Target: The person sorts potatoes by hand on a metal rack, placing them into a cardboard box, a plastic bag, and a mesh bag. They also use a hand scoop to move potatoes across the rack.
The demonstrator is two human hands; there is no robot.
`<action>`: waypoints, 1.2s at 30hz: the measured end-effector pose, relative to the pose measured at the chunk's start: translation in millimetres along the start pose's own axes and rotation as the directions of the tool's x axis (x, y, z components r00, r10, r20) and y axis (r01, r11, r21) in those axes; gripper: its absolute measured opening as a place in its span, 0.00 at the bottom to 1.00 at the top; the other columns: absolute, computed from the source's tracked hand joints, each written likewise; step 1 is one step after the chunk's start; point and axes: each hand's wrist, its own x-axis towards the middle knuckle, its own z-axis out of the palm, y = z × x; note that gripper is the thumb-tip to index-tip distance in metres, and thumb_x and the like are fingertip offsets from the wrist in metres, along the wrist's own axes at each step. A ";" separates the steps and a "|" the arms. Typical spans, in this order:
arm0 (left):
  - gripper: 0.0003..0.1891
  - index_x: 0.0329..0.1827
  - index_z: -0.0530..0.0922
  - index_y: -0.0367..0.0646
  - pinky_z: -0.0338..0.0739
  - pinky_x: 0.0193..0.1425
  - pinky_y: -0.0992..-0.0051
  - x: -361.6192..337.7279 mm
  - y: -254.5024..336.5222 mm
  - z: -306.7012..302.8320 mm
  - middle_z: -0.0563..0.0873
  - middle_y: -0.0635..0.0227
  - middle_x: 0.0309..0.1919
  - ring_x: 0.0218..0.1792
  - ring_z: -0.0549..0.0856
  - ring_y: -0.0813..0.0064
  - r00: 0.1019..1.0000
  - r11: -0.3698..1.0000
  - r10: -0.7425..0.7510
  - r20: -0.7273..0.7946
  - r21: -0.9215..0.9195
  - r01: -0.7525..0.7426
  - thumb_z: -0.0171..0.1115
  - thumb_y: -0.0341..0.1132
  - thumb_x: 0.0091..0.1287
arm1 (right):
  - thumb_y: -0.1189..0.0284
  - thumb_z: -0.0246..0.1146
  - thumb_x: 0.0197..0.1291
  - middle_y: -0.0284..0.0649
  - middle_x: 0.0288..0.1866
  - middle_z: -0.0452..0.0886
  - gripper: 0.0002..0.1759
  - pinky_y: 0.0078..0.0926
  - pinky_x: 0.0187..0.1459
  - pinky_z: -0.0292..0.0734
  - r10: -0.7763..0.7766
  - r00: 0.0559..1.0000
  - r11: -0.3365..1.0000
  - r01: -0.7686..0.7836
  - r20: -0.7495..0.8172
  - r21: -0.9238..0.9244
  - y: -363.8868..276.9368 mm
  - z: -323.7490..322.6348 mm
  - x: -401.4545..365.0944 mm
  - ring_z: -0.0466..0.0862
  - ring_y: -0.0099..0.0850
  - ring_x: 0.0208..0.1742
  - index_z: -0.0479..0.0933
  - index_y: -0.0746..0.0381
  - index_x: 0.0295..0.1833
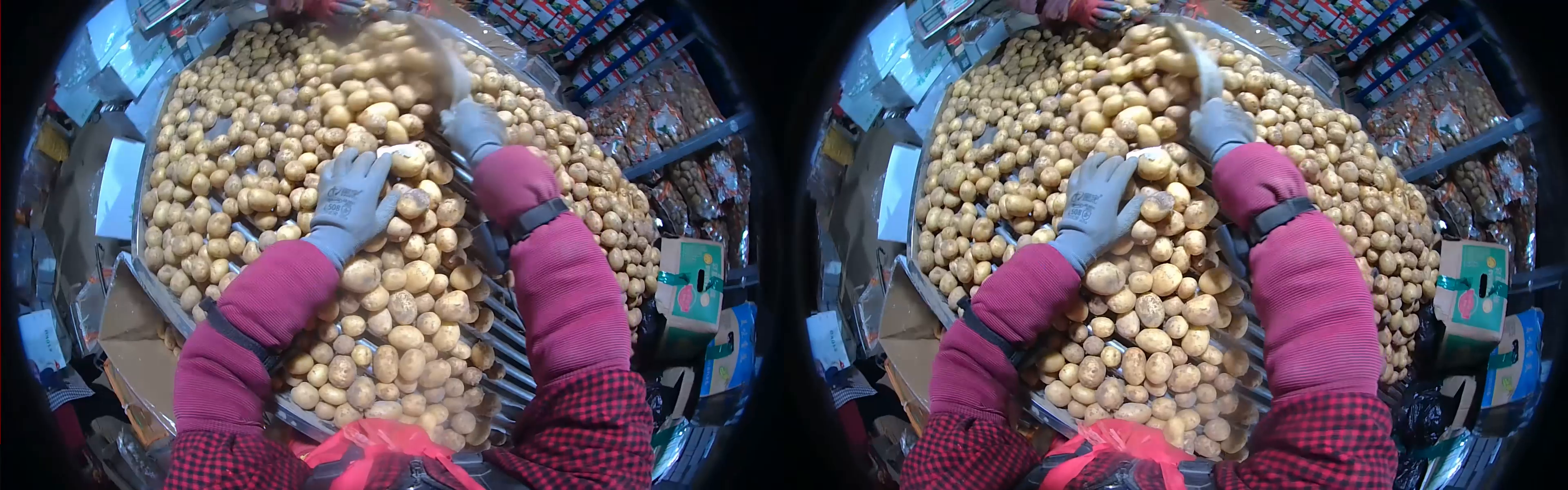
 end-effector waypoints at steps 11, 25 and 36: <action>0.31 0.71 0.76 0.46 0.66 0.73 0.50 -3.3 -3.7 9.4 0.82 0.59 0.61 0.69 0.74 0.53 0.997 0.998 -0.026 0.069 0.054 0.022 0.66 0.49 0.67 | 0.52 0.70 0.66 0.45 0.57 0.88 0.28 0.40 0.58 0.81 0.136 0.958 0.850 0.018 -0.252 0.526 176.5 -61.2 -150.4 0.88 0.40 0.57 0.78 0.56 0.64; 0.25 0.69 0.77 0.41 0.69 0.74 0.53 -4.4 -16.6 22.0 0.84 0.53 0.60 0.67 0.76 0.48 0.992 0.992 0.095 0.083 0.073 -0.101 0.66 0.39 0.71 | 0.49 0.65 0.70 0.49 0.36 0.90 0.28 0.32 0.27 0.83 0.673 0.619 0.695 -0.341 -0.405 0.633 402.7 -11.4 -403.6 0.87 0.31 0.26 0.83 0.68 0.48; 0.25 0.72 0.76 0.40 0.66 0.77 0.55 -4.5 -26.6 28.0 0.82 0.53 0.66 0.70 0.75 0.50 0.978 0.982 0.119 0.173 0.123 -0.141 0.63 0.38 0.73 | 0.49 0.63 0.68 0.59 0.40 0.89 0.37 0.42 0.37 0.86 0.985 -0.091 -0.014 -0.892 -0.149 0.452 554.1 39.8 -697.2 0.92 0.47 0.36 0.73 0.74 0.64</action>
